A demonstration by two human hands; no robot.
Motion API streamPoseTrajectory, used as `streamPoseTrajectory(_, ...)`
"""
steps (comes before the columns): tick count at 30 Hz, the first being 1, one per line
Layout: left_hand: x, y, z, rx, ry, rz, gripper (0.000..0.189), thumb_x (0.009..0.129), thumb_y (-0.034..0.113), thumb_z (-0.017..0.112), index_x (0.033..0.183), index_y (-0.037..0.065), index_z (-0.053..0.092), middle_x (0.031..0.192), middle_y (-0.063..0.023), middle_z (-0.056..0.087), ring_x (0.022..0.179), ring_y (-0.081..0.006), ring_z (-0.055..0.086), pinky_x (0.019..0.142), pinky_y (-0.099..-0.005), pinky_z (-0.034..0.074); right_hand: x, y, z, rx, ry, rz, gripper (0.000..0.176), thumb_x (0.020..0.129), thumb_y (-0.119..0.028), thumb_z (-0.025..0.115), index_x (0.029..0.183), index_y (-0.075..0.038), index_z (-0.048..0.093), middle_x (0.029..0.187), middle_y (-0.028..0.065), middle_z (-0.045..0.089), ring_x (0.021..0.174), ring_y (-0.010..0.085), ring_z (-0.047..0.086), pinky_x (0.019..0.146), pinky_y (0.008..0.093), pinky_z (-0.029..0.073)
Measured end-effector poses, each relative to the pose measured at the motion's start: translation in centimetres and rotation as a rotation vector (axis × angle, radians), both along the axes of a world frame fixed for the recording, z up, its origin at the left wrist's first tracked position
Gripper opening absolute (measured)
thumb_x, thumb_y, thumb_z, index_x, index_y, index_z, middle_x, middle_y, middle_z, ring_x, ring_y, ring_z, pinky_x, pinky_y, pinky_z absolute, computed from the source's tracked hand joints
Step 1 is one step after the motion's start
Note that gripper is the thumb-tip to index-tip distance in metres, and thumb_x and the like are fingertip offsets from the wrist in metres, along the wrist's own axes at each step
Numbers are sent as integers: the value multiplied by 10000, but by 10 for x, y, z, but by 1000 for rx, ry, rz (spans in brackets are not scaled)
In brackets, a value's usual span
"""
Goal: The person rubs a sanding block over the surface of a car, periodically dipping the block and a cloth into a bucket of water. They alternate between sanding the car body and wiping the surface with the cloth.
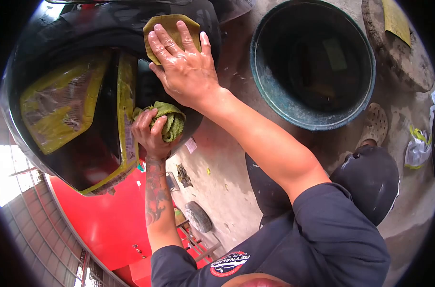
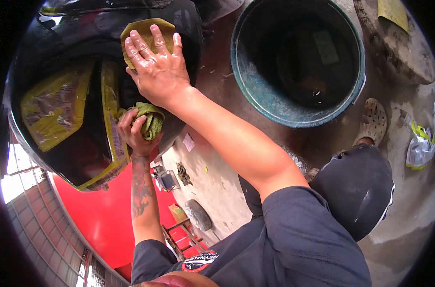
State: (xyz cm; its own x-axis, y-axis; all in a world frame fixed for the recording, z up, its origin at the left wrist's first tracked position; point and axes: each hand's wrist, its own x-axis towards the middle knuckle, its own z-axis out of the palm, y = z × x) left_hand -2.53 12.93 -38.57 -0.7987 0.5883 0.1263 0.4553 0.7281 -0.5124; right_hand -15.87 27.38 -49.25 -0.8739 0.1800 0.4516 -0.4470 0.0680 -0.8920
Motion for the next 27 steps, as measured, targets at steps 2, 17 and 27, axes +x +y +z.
streamPoseTrajectory(2,-4,6,1,7,18,-6,523,798,477,814,1167,197,572,1247,-77,601,1126,-338,605,937,-496,458,8,1,-4,3,-22,32,687,922,-335,713,1541,-159,472,1614,41,453,1480,392,397,1133,684,309)
streamPoseTrajectory(17,0,-5,0,-16,9,-15,614,806,513,811,1243,169,551,1275,-115,586,1166,-350,574,1004,-533,451,46,-17,-47,-163,-38,178,702,979,-338,655,1601,-159,385,1678,98,339,1507,448,323,1153,663,320)
streamPoseTrajectory(27,3,-5,-1,-19,16,0,634,779,505,831,1241,175,549,1294,-110,584,1174,-349,573,1013,-535,450,-2,-8,-12,-134,39,96,620,950,-284,668,1519,-117,488,1619,122,426,1468,462,385,1133,674,347)
